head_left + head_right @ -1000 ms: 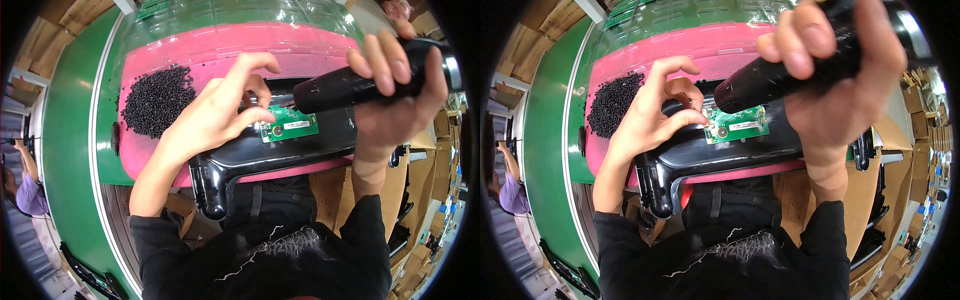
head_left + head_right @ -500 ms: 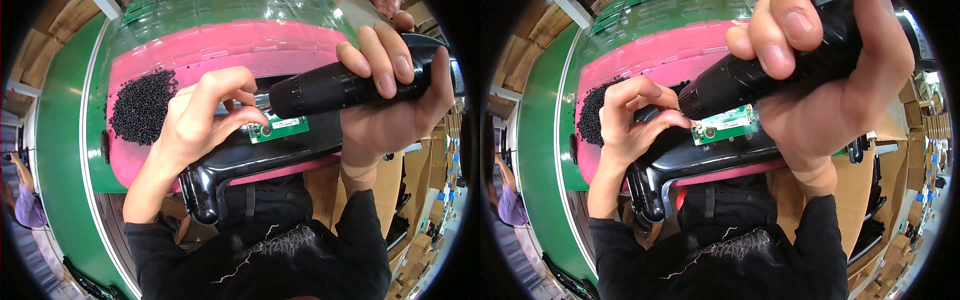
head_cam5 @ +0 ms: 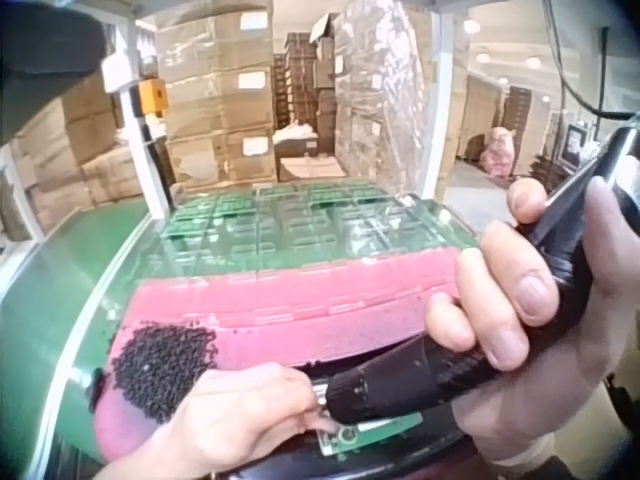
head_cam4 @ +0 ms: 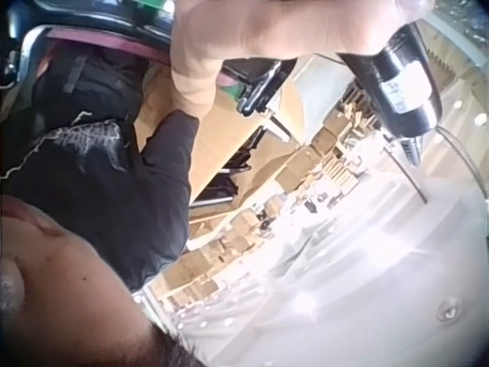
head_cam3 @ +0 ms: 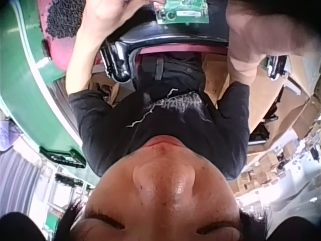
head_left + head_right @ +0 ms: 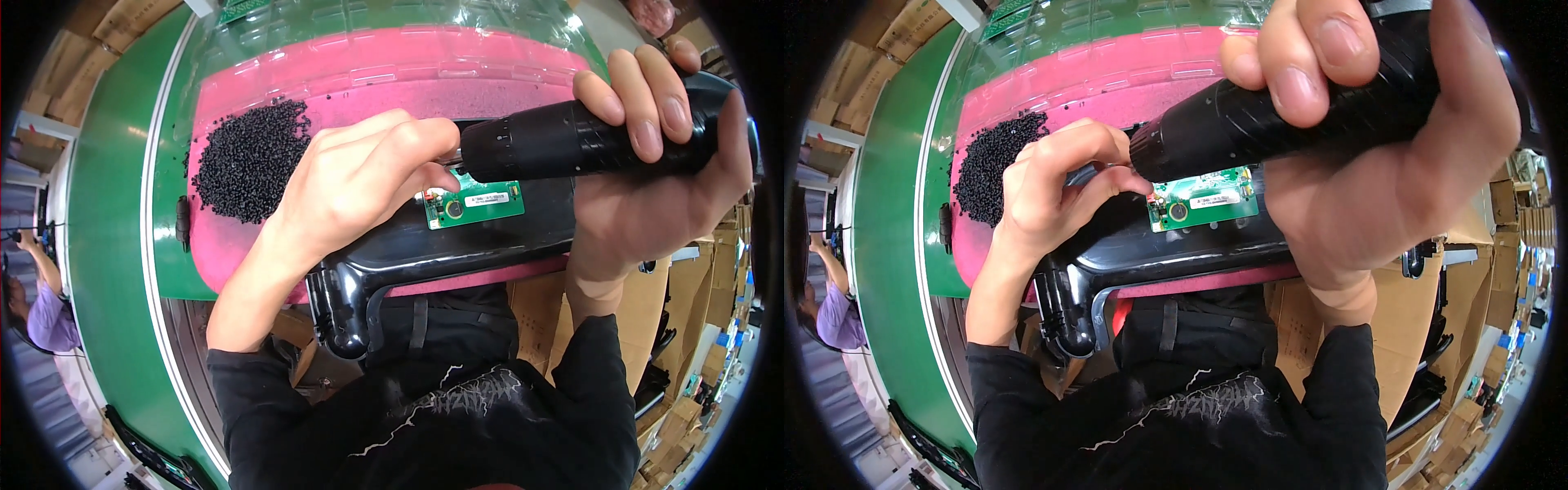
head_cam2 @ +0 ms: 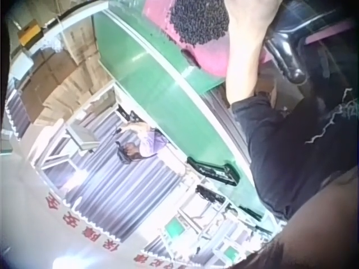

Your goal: Installing electronic circuit boards into plastic housings and securing them with screws using an electric screwdriver.

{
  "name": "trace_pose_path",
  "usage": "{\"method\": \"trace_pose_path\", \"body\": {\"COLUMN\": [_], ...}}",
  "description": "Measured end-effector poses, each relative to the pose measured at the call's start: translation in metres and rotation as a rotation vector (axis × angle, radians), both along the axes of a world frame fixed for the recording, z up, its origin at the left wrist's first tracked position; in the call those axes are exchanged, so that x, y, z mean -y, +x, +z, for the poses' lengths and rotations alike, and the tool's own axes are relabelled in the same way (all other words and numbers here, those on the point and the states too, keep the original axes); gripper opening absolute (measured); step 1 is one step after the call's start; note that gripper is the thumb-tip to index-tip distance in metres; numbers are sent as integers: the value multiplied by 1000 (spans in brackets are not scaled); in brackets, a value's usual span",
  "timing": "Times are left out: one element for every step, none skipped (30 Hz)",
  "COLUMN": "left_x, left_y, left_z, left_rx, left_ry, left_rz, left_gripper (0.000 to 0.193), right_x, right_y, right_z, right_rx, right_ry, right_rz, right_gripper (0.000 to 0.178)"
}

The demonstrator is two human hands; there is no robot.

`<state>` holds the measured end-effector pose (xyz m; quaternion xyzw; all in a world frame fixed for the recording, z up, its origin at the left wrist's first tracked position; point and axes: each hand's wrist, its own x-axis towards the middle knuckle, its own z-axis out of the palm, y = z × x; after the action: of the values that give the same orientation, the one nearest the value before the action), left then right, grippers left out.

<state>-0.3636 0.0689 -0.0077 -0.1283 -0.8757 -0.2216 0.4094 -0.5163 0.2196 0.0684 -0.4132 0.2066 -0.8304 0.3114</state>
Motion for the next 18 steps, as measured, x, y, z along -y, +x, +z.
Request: {"method": "trace_pose_path", "body": {"left_x": [1, -1, -3, -4, -5, -5, -5, -4, -3, -3, -3, -2, -2, -1, 1, 2, 2, 2], "left_y": [1, 1, -1, -1, 0, 2, 3, 2, 1, -1, -2, -1, 0, -1, -1, -1, 0, 1], "left_z": [1, 0, -2, -3, -1, 3, 5, 5, 5, 5, 5, 5, 5, 4, 2, 2, 2, 2], "left_rx": [43, 44, -23, -89, -86, -46, -6, -2, 4, 11, 14, 8, 2, 8, -36, -81, -75, -52], "left_ry": [-18, -19, 54, 126, 125, 95, 66, 65, 31, -3, -3, 4, 11, 9, 27, 45, 44, 88], "left_rz": [23, 23, 44, 66, 65, 100, 136, 137, 130, 124, 122, 98, 72, 75, 38, 0, -1, -4], "left_gripper": [55, 55, 52, 50, 50, 48, 46, 46, 45, 44, 44, 44, 44, 44, 43, 41, 41, 40], "right_x": [1, 1, 2, 3, 4, 5, 4, 3, 2, 0, -2, -3, -4, -5, -5, -6, -6, -7], "right_y": [1, 1, 1, 2, 2, 2, 1, 1, 0, -1, -2, -3, -3, -4, -5, -6, -6, -7], "right_z": [0, -1, -2, -3, -6, -8, -8, -9, -8, -8, -8, -8, -8, -8, -9, -10, -11, -12], "right_rx": [2, 4, 7, 10, 14, 19, 23, 51, 77, 103, 129, 158, 188, 217, 222, 218, 213, 207], "right_ry": [5, 10, 15, 20, 25, 31, 30, 25, 20, 15, 11, 5, -1, -7, -9, -11, -13, -13], "right_rz": [-11, -22, -34, -46, -57, -68, -68, -64, -61, -59, -56, -47, -40, -33, -33, -35, -36, -43], "right_gripper": [32, 31, 30, 30, 29, 28, 28, 28, 28, 28, 29, 29, 29, 29, 29, 29, 30, 30]}}
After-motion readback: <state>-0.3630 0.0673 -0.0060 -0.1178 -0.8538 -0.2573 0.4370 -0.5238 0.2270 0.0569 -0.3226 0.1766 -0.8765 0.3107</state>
